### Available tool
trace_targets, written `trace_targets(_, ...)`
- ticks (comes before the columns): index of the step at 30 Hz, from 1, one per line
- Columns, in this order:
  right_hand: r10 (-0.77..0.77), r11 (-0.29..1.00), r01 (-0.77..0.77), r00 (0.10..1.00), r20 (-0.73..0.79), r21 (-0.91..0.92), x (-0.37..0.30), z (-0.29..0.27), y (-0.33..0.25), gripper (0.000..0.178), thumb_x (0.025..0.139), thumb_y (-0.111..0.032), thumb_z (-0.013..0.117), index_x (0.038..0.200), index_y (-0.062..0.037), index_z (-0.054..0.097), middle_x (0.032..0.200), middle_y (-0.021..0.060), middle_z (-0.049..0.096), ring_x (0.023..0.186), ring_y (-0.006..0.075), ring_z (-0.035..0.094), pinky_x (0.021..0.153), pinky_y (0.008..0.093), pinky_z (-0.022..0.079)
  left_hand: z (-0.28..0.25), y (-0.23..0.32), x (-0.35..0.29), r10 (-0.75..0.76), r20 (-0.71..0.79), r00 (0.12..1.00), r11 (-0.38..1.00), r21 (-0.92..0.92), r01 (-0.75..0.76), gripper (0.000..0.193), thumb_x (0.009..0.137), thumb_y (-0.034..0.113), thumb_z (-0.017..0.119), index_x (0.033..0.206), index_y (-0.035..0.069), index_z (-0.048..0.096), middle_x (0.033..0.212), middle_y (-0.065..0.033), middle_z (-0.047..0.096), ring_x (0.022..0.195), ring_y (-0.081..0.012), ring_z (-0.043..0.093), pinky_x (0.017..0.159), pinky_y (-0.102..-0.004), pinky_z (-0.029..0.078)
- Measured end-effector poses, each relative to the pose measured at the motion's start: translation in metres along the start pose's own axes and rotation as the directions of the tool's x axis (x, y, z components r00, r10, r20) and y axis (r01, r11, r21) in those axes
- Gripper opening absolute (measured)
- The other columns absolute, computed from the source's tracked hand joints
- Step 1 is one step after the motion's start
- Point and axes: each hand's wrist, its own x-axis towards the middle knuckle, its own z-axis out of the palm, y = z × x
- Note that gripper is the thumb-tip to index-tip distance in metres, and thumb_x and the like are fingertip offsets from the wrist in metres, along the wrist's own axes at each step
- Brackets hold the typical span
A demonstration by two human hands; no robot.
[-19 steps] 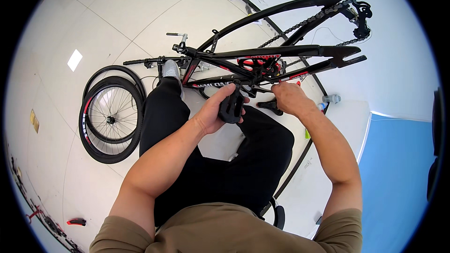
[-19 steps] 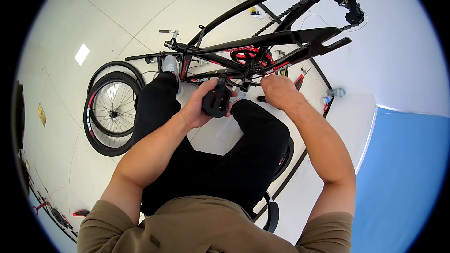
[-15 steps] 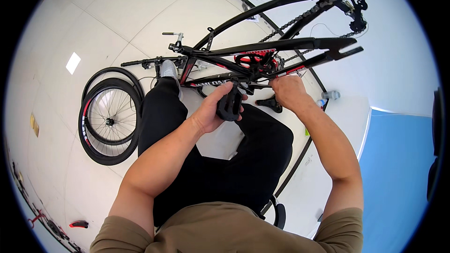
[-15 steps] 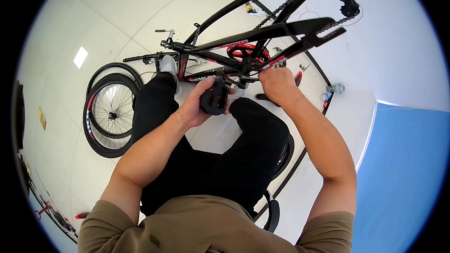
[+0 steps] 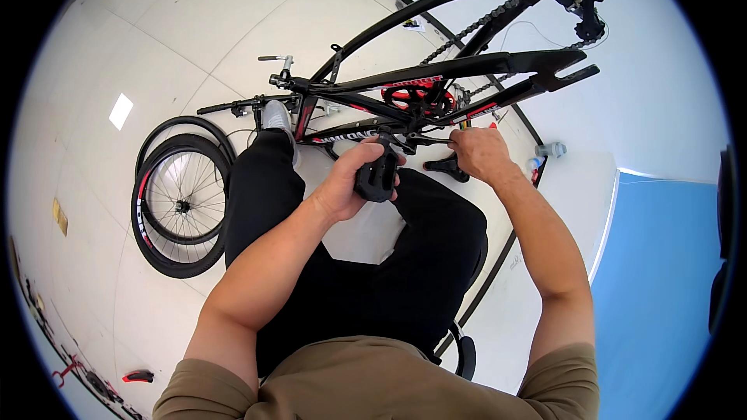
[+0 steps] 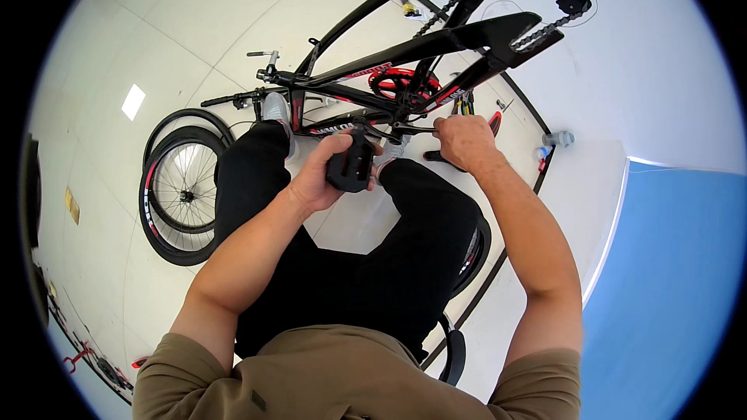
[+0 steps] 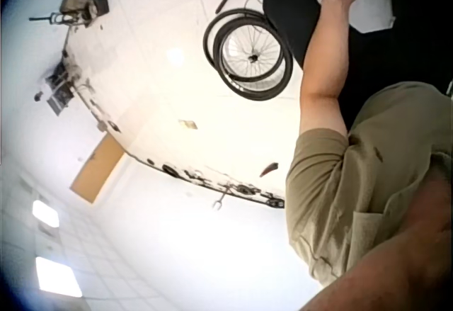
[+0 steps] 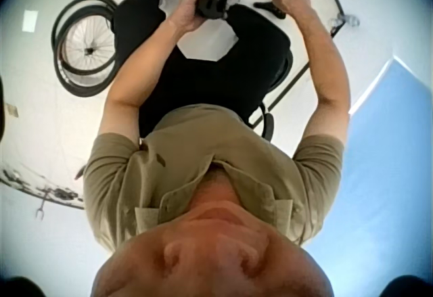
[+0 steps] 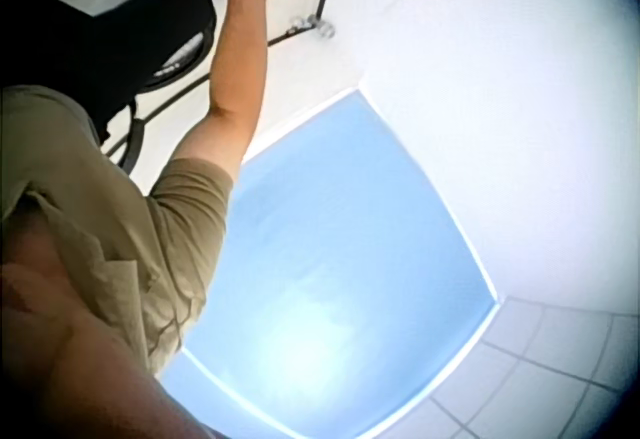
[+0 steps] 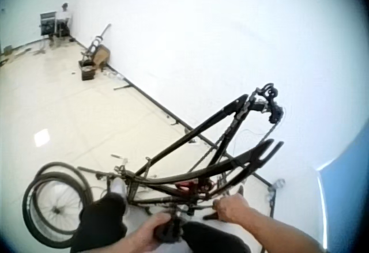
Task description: The person installs a pedal onto the crank arm of a bicycle frame using a wrench. They tighten the pedal, then route and adjust the chain around the chainring and rear derailleur using pliers and a wrench.
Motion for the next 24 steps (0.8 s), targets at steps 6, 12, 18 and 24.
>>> trace_targets(6,0.01,1.0,-0.01,1.0,0.001,-0.016,-0.001,0.0,-0.002,0.024,0.097,-0.028,0.059,0.096,-0.0083,0.072,0.084,0.0128,0.072,0.081,0.034,0.071,0.071,0.047,0.054,0.001,0.006,-0.005,-0.027,-0.043,0.999,0.999,-0.046,0.025,0.054,0.086,0.038,0.065,0.127,0.006,0.052,0.114,-0.0155,0.064,0.087,-0.0245,0.065,0.072,-0.044,0.058)
trace_targets(12,-0.021,1.0,0.022,0.999,-0.044,0.021,-0.003,0.004,0.002,0.021,0.097,-0.025,0.059,0.096,-0.008,0.072,0.084,0.0125,0.072,0.082,0.0332,0.071,0.072,0.0459,0.054,-0.006,0.004,-0.003,-0.012,-0.036,0.999,0.999,-0.047,0.01,0.056,0.087,0.038,0.063,0.131,0.005,0.05,0.114,-0.0189,0.063,0.088,-0.0284,0.065,0.072,-0.0458,0.058)
trace_targets(18,-0.018,0.999,0.02,0.999,-0.031,0.037,-0.004,0.007,0.003,0.019,0.096,-0.024,0.061,0.096,-0.0083,0.072,0.089,0.011,0.073,0.085,0.0318,0.071,0.073,0.0454,0.054,-0.007,0.003,-0.004,0.011,-0.041,0.999,0.999,-0.047,-0.012,0.067,0.087,0.035,0.064,0.143,0.011,0.035,0.114,-0.0205,0.063,0.088,-0.031,0.067,0.072,-0.0475,0.059)
trace_targets(24,-0.017,0.999,0.018,0.999,-0.033,0.041,-0.004,0.013,0.007,0.017,0.094,-0.023,0.063,0.099,-0.0094,0.071,0.088,0.0097,0.073,0.086,0.0305,0.071,0.072,0.0441,0.054,-0.004,0.004,-0.002,-0.001,-0.049,0.999,0.999,-0.041,-0.001,0.063,0.087,0.035,0.062,0.142,0.013,0.041,0.113,-0.0207,0.064,0.09,-0.0318,0.066,0.074,-0.0486,0.058)
